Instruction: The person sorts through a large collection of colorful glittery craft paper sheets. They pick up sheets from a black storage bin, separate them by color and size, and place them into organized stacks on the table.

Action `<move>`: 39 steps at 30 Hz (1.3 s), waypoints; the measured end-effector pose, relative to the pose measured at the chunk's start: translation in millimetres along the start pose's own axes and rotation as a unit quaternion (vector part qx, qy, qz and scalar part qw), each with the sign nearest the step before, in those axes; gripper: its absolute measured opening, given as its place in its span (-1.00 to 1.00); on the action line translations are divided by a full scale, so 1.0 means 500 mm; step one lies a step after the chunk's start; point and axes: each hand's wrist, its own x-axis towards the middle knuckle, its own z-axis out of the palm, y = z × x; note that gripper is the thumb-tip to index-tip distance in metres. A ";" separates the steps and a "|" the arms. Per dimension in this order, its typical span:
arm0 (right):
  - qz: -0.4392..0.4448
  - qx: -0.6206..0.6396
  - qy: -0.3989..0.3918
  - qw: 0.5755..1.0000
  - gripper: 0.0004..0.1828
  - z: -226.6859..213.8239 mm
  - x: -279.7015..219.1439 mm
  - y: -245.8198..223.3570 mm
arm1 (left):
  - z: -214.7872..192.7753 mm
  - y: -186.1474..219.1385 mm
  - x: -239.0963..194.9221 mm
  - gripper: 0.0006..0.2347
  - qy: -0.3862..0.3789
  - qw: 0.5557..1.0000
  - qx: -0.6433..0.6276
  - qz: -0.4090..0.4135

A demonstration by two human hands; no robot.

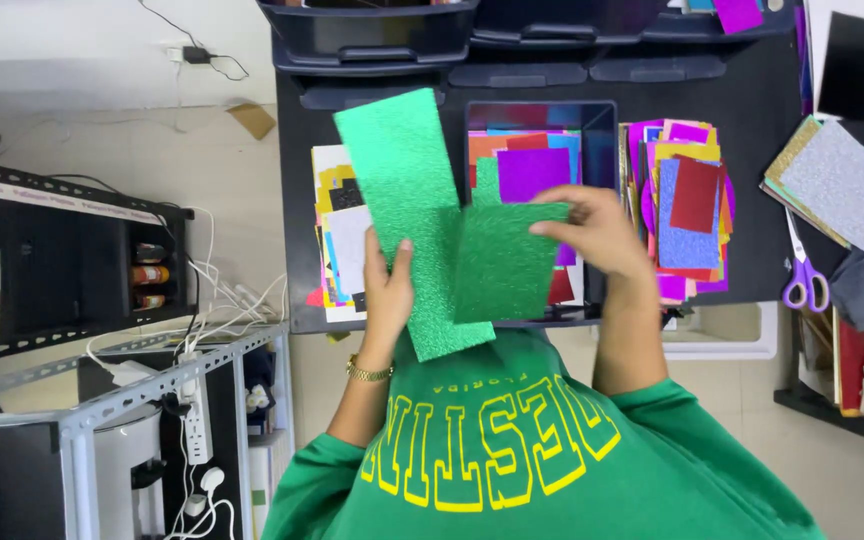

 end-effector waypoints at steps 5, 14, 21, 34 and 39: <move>0.037 -0.088 -0.049 0.994 -0.58 0.085 -0.023 0.017 | 0.028 -0.015 -0.034 -0.67 -0.061 0.996 -0.057 -0.003; 0.098 -0.149 -0.073 0.981 -0.56 0.131 -0.048 0.001 | 0.033 -0.013 -0.062 -0.33 -0.097 0.995 0.018 -0.017; 0.122 -0.150 -0.119 0.974 -0.38 0.057 -0.062 0.003 | 0.077 -0.058 -0.057 -0.34 -0.097 0.993 -0.056 -0.027; 0.114 0.012 0.021 0.993 -0.05 -0.212 -0.147 0.088 | 0.333 -0.110 -0.061 -0.42 -0.103 0.991 -0.078 0.030; 0.051 0.060 0.358 0.930 -0.46 -0.461 -0.197 0.231 | 0.418 -0.084 -0.050 -0.34 -0.056 0.997 -0.045 0.016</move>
